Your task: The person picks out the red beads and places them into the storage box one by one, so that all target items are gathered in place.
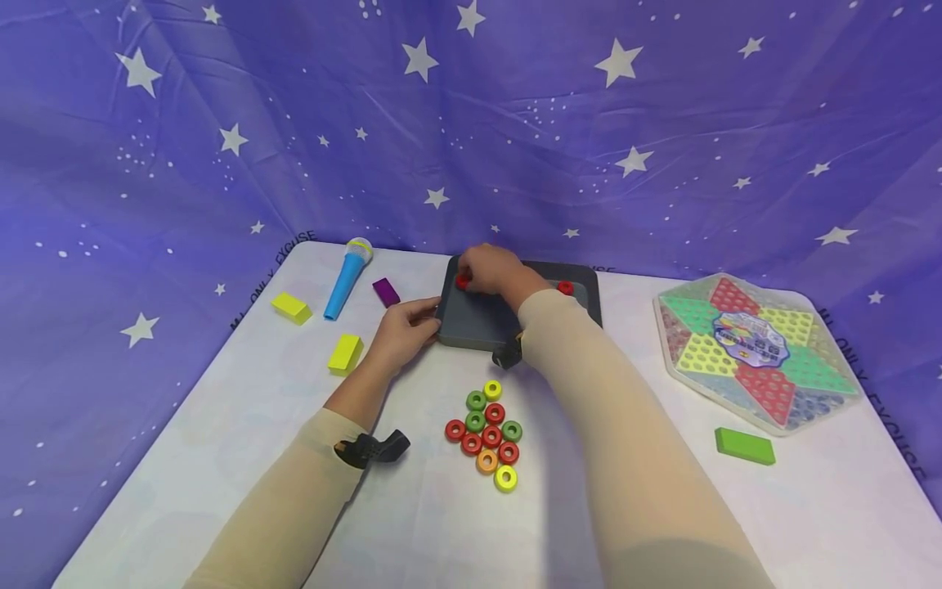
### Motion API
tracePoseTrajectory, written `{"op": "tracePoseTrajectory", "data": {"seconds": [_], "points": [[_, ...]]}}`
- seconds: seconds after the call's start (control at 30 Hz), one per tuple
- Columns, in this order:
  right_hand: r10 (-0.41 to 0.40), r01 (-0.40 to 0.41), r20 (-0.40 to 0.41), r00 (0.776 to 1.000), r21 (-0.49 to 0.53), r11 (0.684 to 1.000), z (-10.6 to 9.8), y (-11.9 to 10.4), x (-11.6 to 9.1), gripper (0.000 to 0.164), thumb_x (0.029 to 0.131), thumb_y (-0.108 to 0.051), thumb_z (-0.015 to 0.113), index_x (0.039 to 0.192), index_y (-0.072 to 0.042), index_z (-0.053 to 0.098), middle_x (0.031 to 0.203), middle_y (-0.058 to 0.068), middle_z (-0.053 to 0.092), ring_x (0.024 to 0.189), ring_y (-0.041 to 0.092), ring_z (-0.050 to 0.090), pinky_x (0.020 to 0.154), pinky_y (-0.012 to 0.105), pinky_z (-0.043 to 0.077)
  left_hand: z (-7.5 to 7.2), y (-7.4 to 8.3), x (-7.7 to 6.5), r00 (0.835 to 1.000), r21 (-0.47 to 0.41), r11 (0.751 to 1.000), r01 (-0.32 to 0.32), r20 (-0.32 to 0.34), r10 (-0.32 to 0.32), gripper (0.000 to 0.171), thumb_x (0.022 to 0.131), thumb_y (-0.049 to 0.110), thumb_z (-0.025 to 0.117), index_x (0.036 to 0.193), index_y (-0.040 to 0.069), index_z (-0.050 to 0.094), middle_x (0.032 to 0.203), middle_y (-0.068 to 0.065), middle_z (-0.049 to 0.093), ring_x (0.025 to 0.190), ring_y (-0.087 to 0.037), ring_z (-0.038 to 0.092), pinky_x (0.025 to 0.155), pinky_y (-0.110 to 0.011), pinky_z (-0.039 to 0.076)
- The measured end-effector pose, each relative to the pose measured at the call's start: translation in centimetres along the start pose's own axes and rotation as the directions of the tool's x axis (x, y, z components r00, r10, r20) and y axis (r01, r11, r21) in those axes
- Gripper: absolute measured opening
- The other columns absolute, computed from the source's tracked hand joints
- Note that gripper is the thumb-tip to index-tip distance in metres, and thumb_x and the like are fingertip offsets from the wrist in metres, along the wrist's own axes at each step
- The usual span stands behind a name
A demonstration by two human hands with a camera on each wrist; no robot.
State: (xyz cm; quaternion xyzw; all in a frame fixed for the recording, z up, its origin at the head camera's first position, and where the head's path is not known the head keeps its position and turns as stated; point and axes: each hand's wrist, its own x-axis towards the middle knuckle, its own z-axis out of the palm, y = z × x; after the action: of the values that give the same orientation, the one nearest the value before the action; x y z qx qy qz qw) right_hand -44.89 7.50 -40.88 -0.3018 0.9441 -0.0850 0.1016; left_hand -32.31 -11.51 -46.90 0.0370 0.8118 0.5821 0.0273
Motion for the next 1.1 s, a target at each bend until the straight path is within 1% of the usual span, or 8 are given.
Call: {"op": "tracePoseTrajectory", "data": {"seconds": [0.1,0.2,0.4,0.47,0.57,0.7,0.87,1.1], "points": [[0.009,-0.009,0.001,1.000,-0.020,1.000,0.2,0.3,-0.4,0.023,0.090,-0.024,0.076,0.111,-0.015,0.074,0.107,0.004,0.070,0.094,0.024,0.061,0.087,0.042,0.053,0.2,0.0,-0.1,1.000,0.006,1.000,0.006,0.001,-0.006,0.047,0.095,0.014,0.065,0.142,0.013,0.061,0.125,-0.004,0.068,0.105,-0.018,0.066,0.084,-0.026,0.060],[-0.017,0.017,-0.019,1.000,-0.014,1.000,0.0,0.4,-1.0,0.024,0.089,-0.023,0.076,0.112,-0.014,0.074,0.106,0.005,0.070,0.095,0.025,0.061,0.087,0.043,0.053,0.4,0.0,-0.2,1.000,0.010,1.000,0.017,0.000,-0.017,0.047,0.094,0.015,0.065,0.141,0.015,0.062,0.125,-0.003,0.069,0.105,-0.017,0.066,0.086,-0.026,0.059],[-0.080,0.090,-0.091,0.993,0.109,0.990,-2.3,0.1,-4.6,0.036,0.090,-0.021,0.076,0.124,-0.008,0.071,0.121,0.008,0.071,0.115,0.026,0.063,0.101,0.046,0.052,0.5,-0.1,-0.3,1.000,0.018,1.000,0.024,0.003,-0.024,0.047,0.094,0.016,0.066,0.141,0.017,0.062,0.124,-0.001,0.069,0.104,-0.017,0.065,0.086,-0.027,0.059],[-0.109,0.126,-0.115,0.987,0.154,0.980,-2.8,0.1,-6.5,0.035,0.090,-0.020,0.076,0.122,-0.008,0.071,0.120,0.009,0.072,0.109,0.026,0.065,0.096,0.044,0.054,0.4,-0.1,-0.3,1.000,0.020,1.000,0.024,0.001,-0.024,0.047,0.093,0.015,0.066,0.141,0.016,0.062,0.124,-0.002,0.069,0.104,-0.017,0.065,0.085,-0.028,0.059],[-0.152,0.182,-0.144,0.978,0.222,0.958,-2.9,0.1,-9.7,0.029,0.090,-0.020,0.077,0.116,-0.009,0.073,0.112,0.009,0.073,0.086,0.024,0.064,0.077,0.039,0.055,0.3,-0.1,-0.3,1.000,0.025,0.999,0.026,-0.010,-0.026,0.047,0.093,0.014,0.066,0.140,0.015,0.063,0.124,-0.003,0.069,0.105,-0.018,0.065,0.085,-0.028,0.059],[-0.189,0.234,-0.177,0.966,0.281,0.931,-1.8,-0.3,-14.4,0.021,0.088,-0.020,0.079,0.108,-0.014,0.074,0.100,0.001,0.072,0.070,0.017,0.053,0.062,0.032,0.048,0.1,-0.2,-0.3,1.000,0.032,0.999,0.027,-0.015,-0.026,0.047,0.093,0.013,0.066,0.140,0.014,0.063,0.125,-0.004,0.069,0.106,-0.018,0.065,0.086,-0.028,0.059],[-0.212,0.270,-0.202,0.956,0.331,0.904,1.0,-1.6,-19.7,0.016,0.087,-0.020,0.080,0.103,-0.020,0.075,0.092,-0.013,0.069,0.072,0.009,0.055,0.061,0.027,0.049,0.1,0.0,-0.3,0.999,0.024,0.999,0.037,-0.008,-0.037,0.048,0.094,0.013,0.065,0.141,0.014,0.061,0.125,-0.005,0.068,0.106,-0.020,0.064,0.086,-0.029,0.059],[-0.256,0.314,-0.189,0.948,0.430,0.846,5.4,-3.7,-24.9,0.017,0.086,-0.012,0.079,0.102,-0.017,0.075,0.092,-0.009,0.071,0.072,0.017,0.058,0.062,0.029,0.052,0.3,0.3,0.0,1.000,0.020,0.999,0.028,-0.011,-0.028,0.047,0.095,0.014,0.065,0.142,0.014,0.061,0.128,-0.004,0.067,0.106,-0.020,0.062,0.088,-0.029,0.059]]}}
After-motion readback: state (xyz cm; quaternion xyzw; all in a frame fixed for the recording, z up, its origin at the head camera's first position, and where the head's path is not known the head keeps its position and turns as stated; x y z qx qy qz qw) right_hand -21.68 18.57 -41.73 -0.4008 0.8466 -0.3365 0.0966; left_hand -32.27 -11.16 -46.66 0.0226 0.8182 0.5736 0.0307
